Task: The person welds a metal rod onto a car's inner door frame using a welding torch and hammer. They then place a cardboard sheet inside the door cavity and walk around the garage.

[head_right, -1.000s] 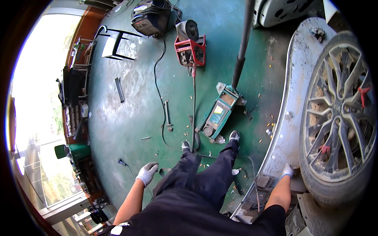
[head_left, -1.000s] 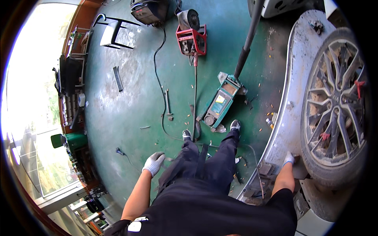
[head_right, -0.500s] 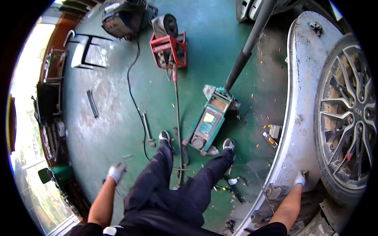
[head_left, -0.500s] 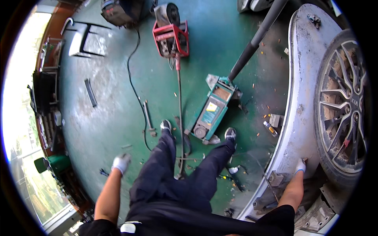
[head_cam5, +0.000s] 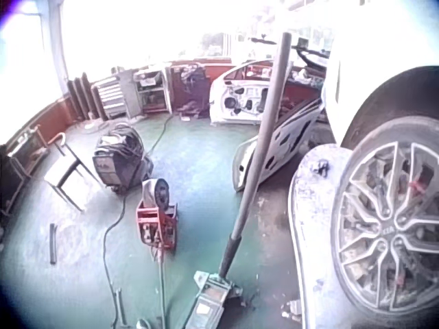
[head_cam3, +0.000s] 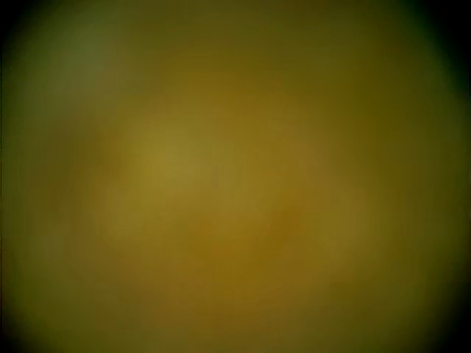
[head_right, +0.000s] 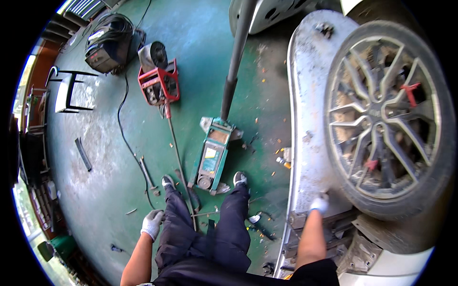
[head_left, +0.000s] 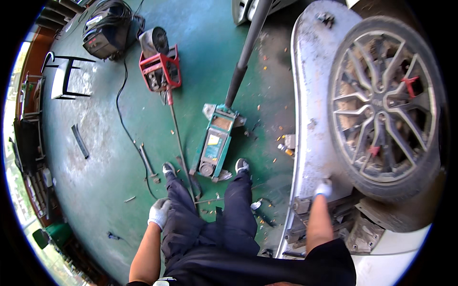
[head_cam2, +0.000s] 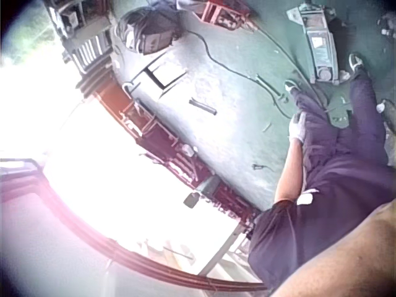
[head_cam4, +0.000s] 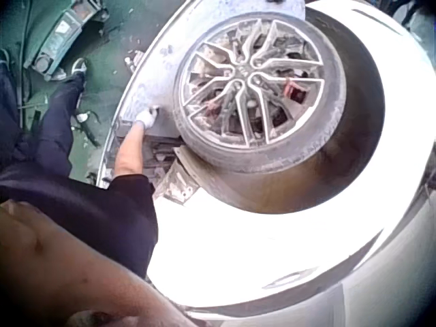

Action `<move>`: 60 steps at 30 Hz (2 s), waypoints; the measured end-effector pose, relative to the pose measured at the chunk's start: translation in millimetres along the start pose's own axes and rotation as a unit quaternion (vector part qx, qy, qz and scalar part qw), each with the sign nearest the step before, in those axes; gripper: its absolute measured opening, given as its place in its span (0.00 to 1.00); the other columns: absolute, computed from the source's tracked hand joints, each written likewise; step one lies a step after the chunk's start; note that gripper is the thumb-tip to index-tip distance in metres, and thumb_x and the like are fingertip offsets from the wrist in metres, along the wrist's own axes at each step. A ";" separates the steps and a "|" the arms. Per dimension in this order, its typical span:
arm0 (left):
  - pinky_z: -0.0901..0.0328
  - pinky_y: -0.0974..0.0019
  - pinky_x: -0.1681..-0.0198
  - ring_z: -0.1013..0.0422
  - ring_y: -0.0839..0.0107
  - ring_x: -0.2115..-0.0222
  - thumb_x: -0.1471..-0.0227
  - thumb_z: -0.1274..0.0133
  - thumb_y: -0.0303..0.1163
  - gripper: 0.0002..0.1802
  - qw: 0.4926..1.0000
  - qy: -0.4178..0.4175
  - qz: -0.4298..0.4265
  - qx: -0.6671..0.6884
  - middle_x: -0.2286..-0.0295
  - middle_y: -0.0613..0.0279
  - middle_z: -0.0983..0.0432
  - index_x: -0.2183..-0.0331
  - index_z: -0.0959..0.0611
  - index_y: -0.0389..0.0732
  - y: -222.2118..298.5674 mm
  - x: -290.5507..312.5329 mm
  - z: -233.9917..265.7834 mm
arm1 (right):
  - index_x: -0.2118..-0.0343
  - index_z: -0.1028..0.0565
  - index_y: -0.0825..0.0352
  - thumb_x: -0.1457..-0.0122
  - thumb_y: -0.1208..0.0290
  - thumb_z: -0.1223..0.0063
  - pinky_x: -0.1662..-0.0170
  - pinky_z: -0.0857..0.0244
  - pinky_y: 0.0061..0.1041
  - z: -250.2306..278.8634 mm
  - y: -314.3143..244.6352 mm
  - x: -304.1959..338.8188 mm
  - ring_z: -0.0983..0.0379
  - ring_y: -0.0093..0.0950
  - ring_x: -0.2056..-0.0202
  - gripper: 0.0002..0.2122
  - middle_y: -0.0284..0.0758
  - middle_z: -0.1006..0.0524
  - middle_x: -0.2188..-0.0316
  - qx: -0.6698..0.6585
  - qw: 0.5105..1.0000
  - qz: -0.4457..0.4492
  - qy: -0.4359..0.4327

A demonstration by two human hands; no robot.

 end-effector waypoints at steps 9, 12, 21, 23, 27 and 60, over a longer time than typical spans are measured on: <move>0.30 0.59 0.45 0.24 0.55 0.50 0.55 0.30 0.44 0.44 0.898 -0.162 -0.386 -0.131 0.49 0.46 0.24 0.40 0.26 0.36 229.2 91.3 21.8 | 0.69 0.16 0.55 0.53 0.75 0.34 0.41 0.32 0.41 65.3 -402.0 564.3 0.29 0.47 0.45 0.08 0.44 0.24 0.46 -0.018 0.611 0.638 -0.468; 0.28 0.59 0.48 0.22 0.59 0.53 0.57 0.29 0.40 0.41 0.937 -0.184 -0.291 -0.063 0.52 0.47 0.23 0.42 0.24 0.36 235.8 115.5 117.0 | 0.70 0.17 0.58 0.57 0.80 0.35 0.42 0.32 0.40 95.3 -467.3 659.0 0.30 0.46 0.45 0.11 0.44 0.25 0.44 -0.048 0.552 0.676 -0.485; 0.31 0.60 0.42 0.25 0.66 0.48 0.60 0.27 0.29 0.42 0.879 -0.107 -0.304 0.351 0.47 0.54 0.23 0.42 0.24 0.36 84.6 110.9 352.7 | 0.66 0.17 0.64 0.54 0.83 0.35 0.42 0.32 0.37 76.6 -502.0 923.3 0.26 0.42 0.46 0.12 0.45 0.24 0.45 -0.047 0.418 0.712 -0.563; 0.35 0.57 0.38 0.28 0.62 0.44 0.59 0.27 0.29 0.43 0.736 -0.147 -0.315 0.580 0.46 0.53 0.25 0.41 0.26 0.35 56.8 111.8 384.0 | 0.61 0.19 0.67 0.48 0.81 0.37 0.42 0.32 0.35 76.7 -496.1 977.1 0.24 0.38 0.46 0.10 0.46 0.23 0.47 -0.049 0.410 0.709 -0.572; 0.38 0.57 0.36 0.31 0.64 0.42 0.55 0.27 0.33 0.44 0.654 -0.152 -0.361 0.648 0.45 0.55 0.26 0.39 0.29 0.35 6.5 104.5 430.5 | 0.59 0.19 0.69 0.46 0.81 0.39 0.46 0.30 0.32 73.7 -498.2 1066.9 0.23 0.34 0.49 0.10 0.43 0.22 0.50 -0.060 0.416 0.701 -0.576; 0.35 0.62 0.40 0.28 0.66 0.46 0.42 0.37 0.46 0.39 0.909 0.137 -0.177 0.350 0.48 0.51 0.23 0.40 0.28 0.31 105.2 -67.6 628.7 | 0.59 0.24 0.67 0.40 0.75 0.43 0.71 0.33 0.21 -206.2 -712.5 1227.1 0.31 0.20 0.76 0.07 0.30 0.26 0.74 -0.031 0.504 0.163 -0.848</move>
Point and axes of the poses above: each hand's wrist, its own x-axis away from the middle knuckle, its own z-axis out of the back of the hand, y = z × x, the point moved 7 cm from there along -x, towards the middle knuckle
